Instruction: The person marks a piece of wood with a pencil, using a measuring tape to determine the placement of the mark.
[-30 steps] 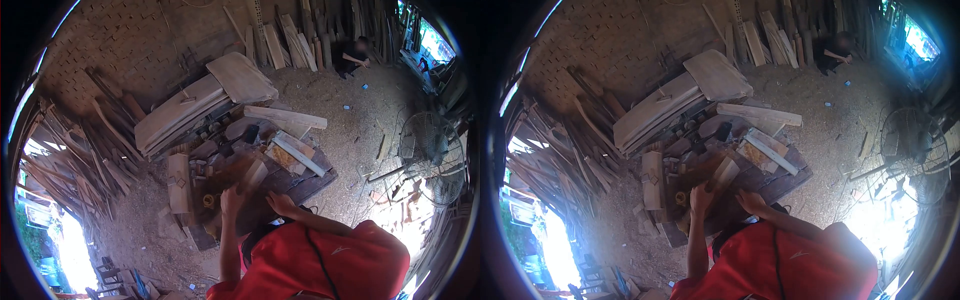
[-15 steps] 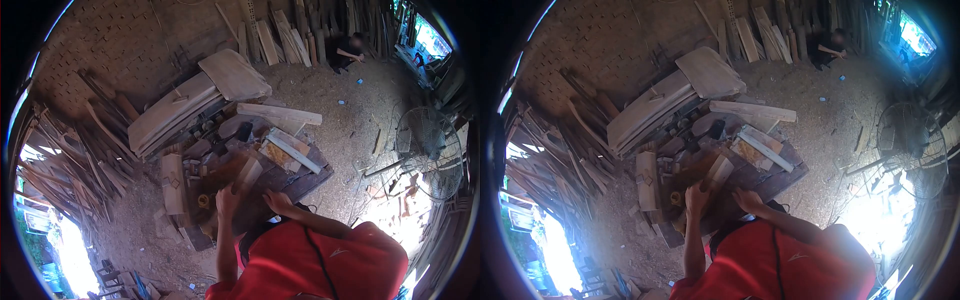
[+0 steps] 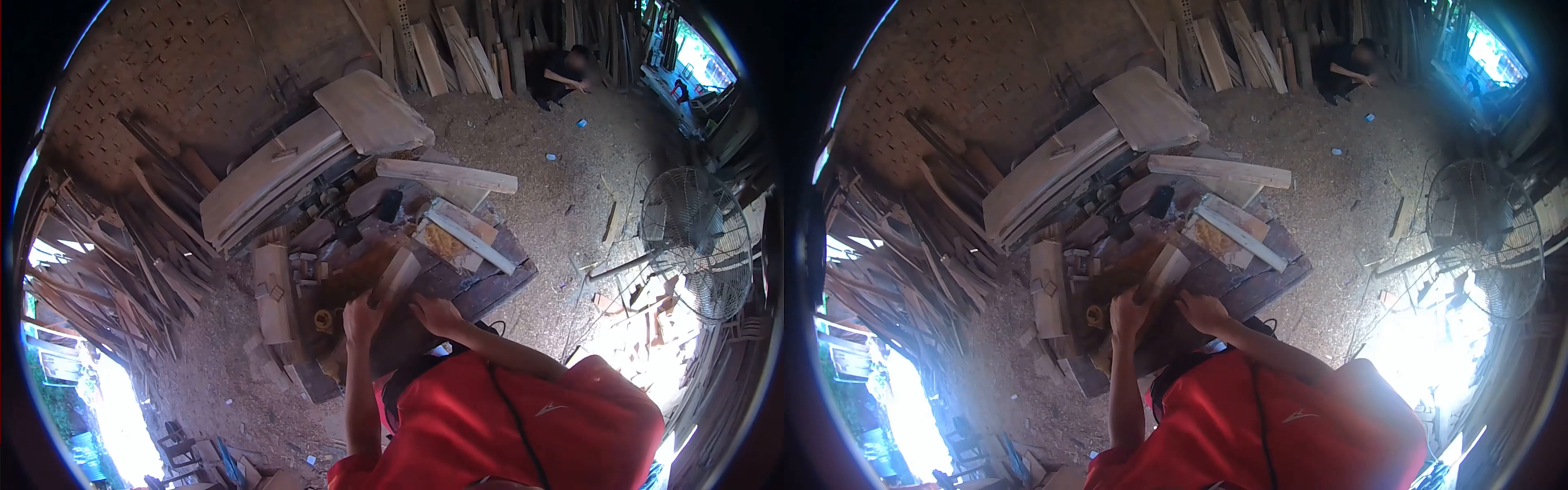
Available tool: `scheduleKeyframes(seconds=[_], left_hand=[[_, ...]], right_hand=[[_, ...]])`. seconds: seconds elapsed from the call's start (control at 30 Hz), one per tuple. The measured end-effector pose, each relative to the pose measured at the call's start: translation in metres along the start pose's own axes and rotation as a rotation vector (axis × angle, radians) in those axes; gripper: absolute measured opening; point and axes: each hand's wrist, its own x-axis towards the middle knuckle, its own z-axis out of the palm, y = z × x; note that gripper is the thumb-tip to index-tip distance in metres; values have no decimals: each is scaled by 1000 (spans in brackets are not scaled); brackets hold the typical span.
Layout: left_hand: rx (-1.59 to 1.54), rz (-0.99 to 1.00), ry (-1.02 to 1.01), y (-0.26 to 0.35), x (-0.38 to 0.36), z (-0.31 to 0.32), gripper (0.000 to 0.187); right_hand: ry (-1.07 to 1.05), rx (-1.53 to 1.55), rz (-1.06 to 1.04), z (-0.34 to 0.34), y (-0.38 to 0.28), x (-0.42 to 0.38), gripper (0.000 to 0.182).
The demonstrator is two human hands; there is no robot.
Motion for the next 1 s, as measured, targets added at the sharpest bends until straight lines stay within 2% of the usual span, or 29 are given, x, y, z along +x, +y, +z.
scheduleKeyframes(seconds=[0.07,0.2,0.3,0.4,0.5,0.6,0.7,0.9,1.0], left_hand=[[-3,-7,2,-2,4,0,52],[26,-30,5,2,0,0,50],[6,2,17,6,0,2,49],[-6,-17,-12,7,2,-2,49],[-5,-39,-17,-2,7,-1,49],[-8,-49,-10,-4,4,2,49],[-37,-44,-22,9,0,-7,51],[-23,-27,-14,0,6,-10,55],[-25,-63,-47,2,0,-4,55]], right_hand=[[31,7,-20,22,36,-27,30],[10,0,43,16,23,-32,34],[82,24,-57,13,4,1,30],[-10,-3,8,6,10,-9,31],[79,-27,-36,36,54,-42,32],[55,-38,5,20,30,-27,33],[18,-41,-53,8,8,-1,33],[126,31,-66,29,53,-46,33],[41,-42,-18,20,29,-17,35]])
